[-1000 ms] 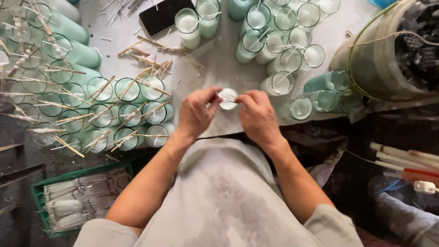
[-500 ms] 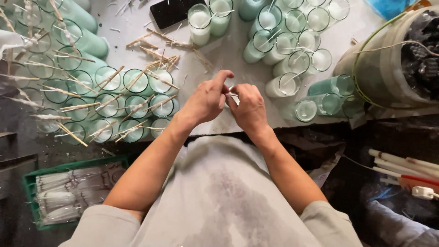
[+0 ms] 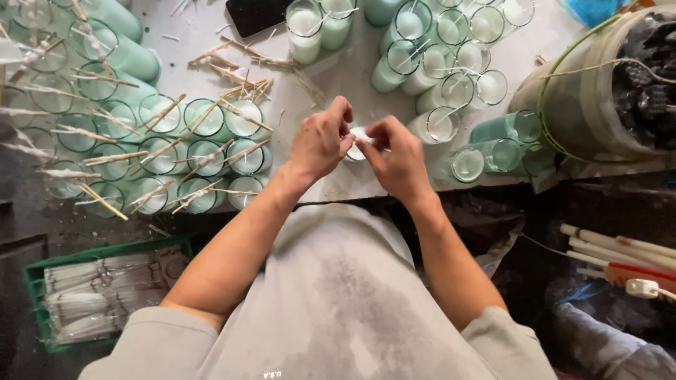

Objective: The person inserts wooden sticks into the center of small teal candles placed in glass holders. They repeatedly pick up a candle, place a stick into the wax, and set the candle back down on the table.

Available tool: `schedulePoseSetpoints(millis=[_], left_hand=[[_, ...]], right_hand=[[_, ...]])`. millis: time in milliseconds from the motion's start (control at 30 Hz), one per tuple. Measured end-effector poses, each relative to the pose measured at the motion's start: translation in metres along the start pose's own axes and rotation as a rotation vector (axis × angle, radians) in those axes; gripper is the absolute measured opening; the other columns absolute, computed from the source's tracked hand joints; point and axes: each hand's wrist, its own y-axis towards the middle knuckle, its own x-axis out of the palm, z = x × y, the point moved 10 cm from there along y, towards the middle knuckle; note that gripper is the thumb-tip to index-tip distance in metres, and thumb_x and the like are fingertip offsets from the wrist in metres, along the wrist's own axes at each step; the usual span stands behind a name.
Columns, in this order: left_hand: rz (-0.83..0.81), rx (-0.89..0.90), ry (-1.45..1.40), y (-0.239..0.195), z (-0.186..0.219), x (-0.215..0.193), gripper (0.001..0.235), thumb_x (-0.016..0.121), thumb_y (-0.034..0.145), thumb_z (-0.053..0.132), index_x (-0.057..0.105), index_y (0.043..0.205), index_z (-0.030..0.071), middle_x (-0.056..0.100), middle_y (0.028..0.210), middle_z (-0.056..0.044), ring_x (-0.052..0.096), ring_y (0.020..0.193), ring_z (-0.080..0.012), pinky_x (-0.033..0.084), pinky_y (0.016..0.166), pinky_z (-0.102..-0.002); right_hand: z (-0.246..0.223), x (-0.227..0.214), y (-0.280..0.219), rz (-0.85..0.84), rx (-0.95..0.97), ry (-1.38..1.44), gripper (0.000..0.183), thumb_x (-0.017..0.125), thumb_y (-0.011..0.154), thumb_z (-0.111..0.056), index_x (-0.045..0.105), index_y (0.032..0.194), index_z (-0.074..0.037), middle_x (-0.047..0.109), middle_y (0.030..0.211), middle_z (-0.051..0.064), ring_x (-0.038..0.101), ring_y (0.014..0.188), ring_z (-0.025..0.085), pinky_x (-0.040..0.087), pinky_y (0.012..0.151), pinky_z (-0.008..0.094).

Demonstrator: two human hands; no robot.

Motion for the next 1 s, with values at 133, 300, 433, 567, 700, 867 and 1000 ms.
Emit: schedulePoseSetpoints(millis=[133, 300, 433, 567, 700, 867, 1000], left_hand=[[0.179, 0.023, -0.024, -0.007, 0.005, -0.036, 0.032, 0.082, 0.080, 0.012, 0.056, 0.099, 0.013, 0.068, 0.075, -0.006, 0.070, 0.079, -0.0300, 0.057, 0.074, -0.046], [0.387, 0.121, -0.134, -0.032, 0.002, -0.107, 0.022, 0.080, 0.086, 0.017, 0.061, 0.095, 0.013, 0.067, 0.071, -0.009, 0.071, 0.071, -0.0293, 0.058, 0.067, -0.039], [0.475, 0.069, -0.086, -0.055, -0.002, -0.181, 0.018, 0.077, 0.096, 0.014, 0.062, 0.098, 0.006, 0.069, 0.079, -0.011, 0.070, 0.071, -0.0235, 0.061, 0.067, -0.035], [0.555, 0.065, 0.004, -0.072, -0.005, -0.223, 0.017, 0.075, 0.102, 0.011, 0.062, 0.093, 0.003, 0.068, 0.082, -0.008, 0.065, 0.069, -0.0186, 0.058, 0.064, -0.032], [0.581, 0.022, 0.029, -0.069, -0.036, -0.233, 0.017, 0.077, 0.101, 0.013, 0.065, 0.094, 0.004, 0.070, 0.084, -0.008, 0.066, 0.071, -0.0183, 0.058, 0.063, -0.031], [0.283, -0.166, 0.384, 0.018, -0.141, -0.207, 0.012, 0.070, 0.089, 0.019, 0.081, 0.093, 0.016, 0.078, 0.088, -0.010, 0.070, 0.082, -0.0366, 0.053, 0.070, -0.052], [0.032, -0.372, 0.562, 0.106, -0.236, -0.182, 0.035, 0.058, 0.087, 0.001, 0.078, 0.107, 0.022, 0.073, 0.106, -0.015, 0.073, 0.089, -0.0392, 0.059, 0.079, -0.050]], right_hand=[[-0.007, 0.003, -0.040, 0.210, -0.293, -0.281, 0.021, 0.079, 0.094, -0.020, 0.070, 0.111, -0.013, 0.061, 0.073, 0.007, 0.062, 0.062, 0.026, 0.053, 0.062, 0.038], [0.008, 0.042, -0.038, 0.185, -0.341, -0.421, 0.007, 0.067, 0.101, -0.012, 0.072, 0.106, -0.013, 0.065, 0.075, 0.008, 0.067, 0.068, 0.028, 0.056, 0.066, 0.037], [0.000, 0.076, -0.004, 0.046, -0.401, -0.393, 0.011, 0.068, 0.098, -0.005, 0.063, 0.106, -0.011, 0.065, 0.080, 0.010, 0.064, 0.073, 0.031, 0.052, 0.069, 0.041], [-0.022, 0.116, 0.029, -0.125, -0.404, -0.293, 0.011, 0.066, 0.096, 0.000, 0.059, 0.101, -0.007, 0.068, 0.085, 0.010, 0.063, 0.075, 0.034, 0.048, 0.070, 0.043], [-0.027, 0.137, 0.039, -0.194, -0.400, -0.302, 0.010, 0.065, 0.099, -0.003, 0.058, 0.104, -0.008, 0.066, 0.082, 0.012, 0.060, 0.072, 0.033, 0.046, 0.064, 0.044], [-0.024, 0.136, 0.038, -0.194, -0.405, -0.338, 0.020, 0.068, 0.098, -0.005, 0.065, 0.116, -0.014, 0.073, 0.098, 0.007, 0.065, 0.084, 0.031, 0.051, 0.071, 0.042], [-0.028, 0.120, 0.022, -0.171, -0.393, -0.310, 0.035, 0.066, 0.100, -0.011, 0.063, 0.134, -0.017, 0.075, 0.106, 0.007, 0.069, 0.089, 0.029, 0.053, 0.078, 0.042]])
